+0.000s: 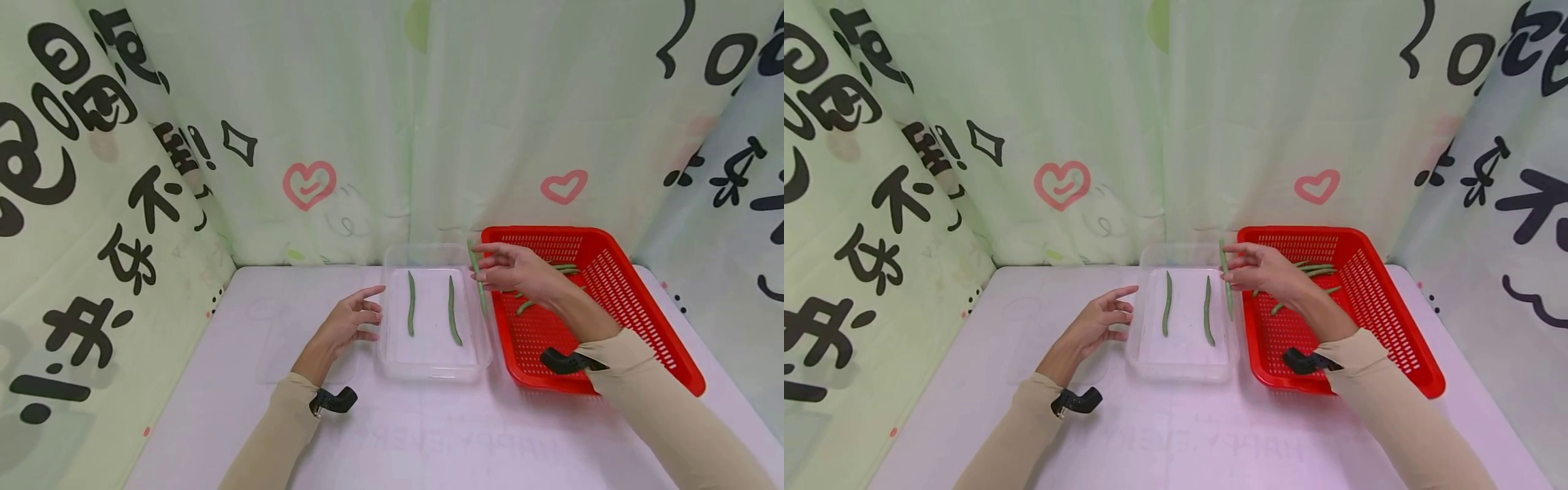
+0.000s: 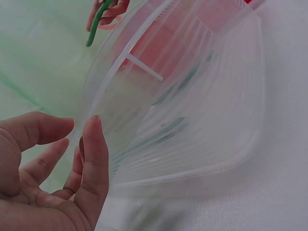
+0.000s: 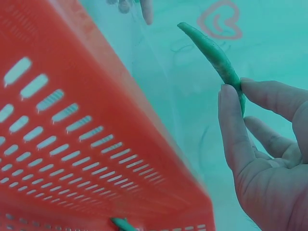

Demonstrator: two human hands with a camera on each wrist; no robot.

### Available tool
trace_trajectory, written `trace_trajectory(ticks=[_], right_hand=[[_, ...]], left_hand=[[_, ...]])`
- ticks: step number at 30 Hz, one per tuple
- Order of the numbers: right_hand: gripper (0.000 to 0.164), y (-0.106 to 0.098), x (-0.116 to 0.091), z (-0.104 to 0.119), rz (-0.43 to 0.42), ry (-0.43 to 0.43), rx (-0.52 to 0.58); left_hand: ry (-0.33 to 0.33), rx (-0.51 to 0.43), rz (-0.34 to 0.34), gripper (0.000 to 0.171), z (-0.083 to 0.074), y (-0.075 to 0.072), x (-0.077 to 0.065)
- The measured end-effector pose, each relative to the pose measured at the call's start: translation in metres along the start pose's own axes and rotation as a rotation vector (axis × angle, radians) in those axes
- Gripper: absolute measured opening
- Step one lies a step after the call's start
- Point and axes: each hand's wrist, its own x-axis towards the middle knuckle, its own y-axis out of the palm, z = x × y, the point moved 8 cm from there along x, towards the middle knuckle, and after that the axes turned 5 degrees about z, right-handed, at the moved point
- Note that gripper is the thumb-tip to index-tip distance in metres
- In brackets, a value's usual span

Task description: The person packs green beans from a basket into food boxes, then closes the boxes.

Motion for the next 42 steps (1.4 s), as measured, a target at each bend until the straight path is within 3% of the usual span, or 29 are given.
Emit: trace_trajectory(ticks=[13, 28, 35, 42], right_hand=[[0.065, 0.015, 0.008, 0.010, 0.053, -0.029, -0.035], [0.071, 0.023, 0.010, 0.009, 0.072, 0.002, -0.101], [0.063, 0.024, 0.008, 0.009, 0.073, 0.019, -0.209], [0.052, 0.021, 0.006, 0.009, 0.064, -0.015, -0.227]], left_hand=[[0.002, -0.007, 0.010, 0.059, -0.002, 0.001, -0.001], [0.005, -0.009, -0.009, 0.056, 0.000, 0.001, -0.001], [0.003, -0.011, -0.014, 0.055, 0.000, 0.000, -0.001], [0.003, -0.009, -0.011, 0.055, 0.001, 0.000, -0.001]])
